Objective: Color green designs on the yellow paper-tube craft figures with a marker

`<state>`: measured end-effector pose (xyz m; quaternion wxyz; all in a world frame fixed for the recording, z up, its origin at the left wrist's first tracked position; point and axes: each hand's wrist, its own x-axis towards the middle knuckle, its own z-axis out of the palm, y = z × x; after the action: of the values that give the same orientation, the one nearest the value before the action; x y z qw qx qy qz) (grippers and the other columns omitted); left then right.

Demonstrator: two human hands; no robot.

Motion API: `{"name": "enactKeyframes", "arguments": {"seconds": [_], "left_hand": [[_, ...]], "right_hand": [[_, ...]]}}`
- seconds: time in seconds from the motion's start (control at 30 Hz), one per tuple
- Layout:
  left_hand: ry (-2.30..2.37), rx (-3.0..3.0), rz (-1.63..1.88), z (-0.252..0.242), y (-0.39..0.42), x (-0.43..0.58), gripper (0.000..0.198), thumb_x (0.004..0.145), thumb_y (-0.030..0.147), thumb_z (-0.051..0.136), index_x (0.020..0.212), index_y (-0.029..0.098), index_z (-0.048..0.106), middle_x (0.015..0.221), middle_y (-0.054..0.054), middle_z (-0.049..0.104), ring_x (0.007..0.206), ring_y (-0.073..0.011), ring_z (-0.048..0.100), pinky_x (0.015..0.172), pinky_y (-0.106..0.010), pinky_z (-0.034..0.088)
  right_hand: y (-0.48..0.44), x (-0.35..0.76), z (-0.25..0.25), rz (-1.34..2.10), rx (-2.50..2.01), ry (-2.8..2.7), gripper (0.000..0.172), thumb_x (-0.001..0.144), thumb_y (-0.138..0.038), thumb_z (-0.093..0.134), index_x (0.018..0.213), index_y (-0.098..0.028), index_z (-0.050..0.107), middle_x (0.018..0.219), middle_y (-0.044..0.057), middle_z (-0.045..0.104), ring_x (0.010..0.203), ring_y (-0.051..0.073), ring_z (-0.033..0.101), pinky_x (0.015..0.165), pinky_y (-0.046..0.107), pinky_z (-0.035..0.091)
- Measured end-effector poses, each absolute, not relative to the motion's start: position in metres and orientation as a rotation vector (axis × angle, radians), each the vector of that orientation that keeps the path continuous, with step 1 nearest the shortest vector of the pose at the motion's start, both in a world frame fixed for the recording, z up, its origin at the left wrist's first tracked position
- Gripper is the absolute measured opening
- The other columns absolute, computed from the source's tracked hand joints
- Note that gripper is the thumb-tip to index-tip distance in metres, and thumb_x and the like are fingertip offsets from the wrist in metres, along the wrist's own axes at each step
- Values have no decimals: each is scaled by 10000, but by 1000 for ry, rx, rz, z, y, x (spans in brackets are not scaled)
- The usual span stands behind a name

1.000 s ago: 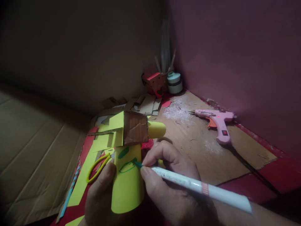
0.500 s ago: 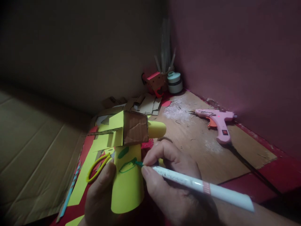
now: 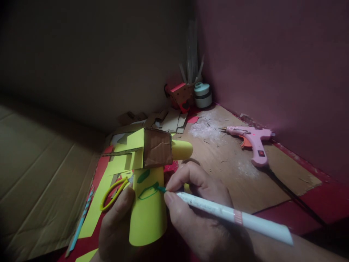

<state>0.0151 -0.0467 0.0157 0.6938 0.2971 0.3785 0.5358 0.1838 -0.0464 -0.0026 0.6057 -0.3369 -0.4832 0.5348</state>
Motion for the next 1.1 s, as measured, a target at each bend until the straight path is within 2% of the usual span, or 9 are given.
{"name": "enactKeyframes", "arguments": {"seconds": [0.07, 0.17, 0.27, 0.43, 0.6, 0.77, 0.93, 1.1], "left_hand": [[857, 653, 1186, 16, -47, 15, 251, 806, 443, 859, 875, 204, 826, 796, -57, 816, 1050, -332, 784, 963, -414, 615], [855, 645, 1179, 16, -47, 14, 257, 794, 439, 868, 874, 199, 824, 886, -69, 831, 1040, -326, 786, 958, -406, 615], [839, 651, 1187, 16, -47, 15, 256, 784, 428, 875, 896, 203, 825, 956, -73, 836, 1044, -328, 783, 942, -408, 622], [856, 646, 1199, 15, -48, 15, 258, 793, 432, 867, 886, 196, 821, 942, -75, 833, 1054, -338, 780, 965, -423, 611], [859, 671, 1191, 15, -47, 15, 308, 781, 459, 869, 937, 197, 829, 1013, -89, 835, 1092, -354, 767, 954, -424, 615], [862, 680, 1178, 14, -47, 13, 268, 796, 446, 862, 909, 205, 827, 1013, -77, 836, 1069, -340, 774, 966, -416, 603], [855, 651, 1188, 15, -47, 14, 258, 782, 446, 874, 878, 211, 827, 941, -60, 833, 1042, -322, 782, 953, -404, 608], [860, 666, 1196, 14, -47, 14, 245, 793, 440, 866, 814, 202, 812, 743, -53, 797, 1012, -335, 787, 957, -424, 607]], "right_hand": [[-45, 185, -3, 1228, -743, -1150, 177, 944, -150, 696, 847, -295, 669, 834, -4, 657, 958, 222, 693, 831, 323, 591], [-43, 185, -4, 1231, -696, -1179, 195, 950, -134, 693, 860, -304, 663, 824, -22, 650, 935, 204, 692, 886, 337, 587], [-43, 183, -7, 1218, -697, -1179, 190, 954, -138, 689, 865, -304, 661, 834, -19, 654, 939, 200, 688, 858, 314, 584], [-45, 181, -9, 1242, -754, -1124, 170, 961, -169, 684, 852, -298, 666, 792, -8, 643, 986, 221, 686, 824, 298, 583], [-43, 183, -7, 1182, -717, -1184, 194, 928, -128, 698, 849, -301, 661, 821, -21, 649, 937, 210, 688, 878, 329, 584], [-46, 184, -6, 1219, -781, -1135, 158, 947, -183, 687, 828, -283, 661, 828, 11, 667, 952, 239, 688, 897, 368, 594], [-46, 185, -7, 1214, -755, -1149, 177, 933, -154, 699, 839, -302, 672, 807, -5, 657, 965, 231, 696, 811, 321, 595], [-44, 186, -5, 1184, -779, -1149, 159, 923, -153, 703, 830, -279, 675, 829, 35, 690, 949, 259, 693, 781, 346, 607]]}}
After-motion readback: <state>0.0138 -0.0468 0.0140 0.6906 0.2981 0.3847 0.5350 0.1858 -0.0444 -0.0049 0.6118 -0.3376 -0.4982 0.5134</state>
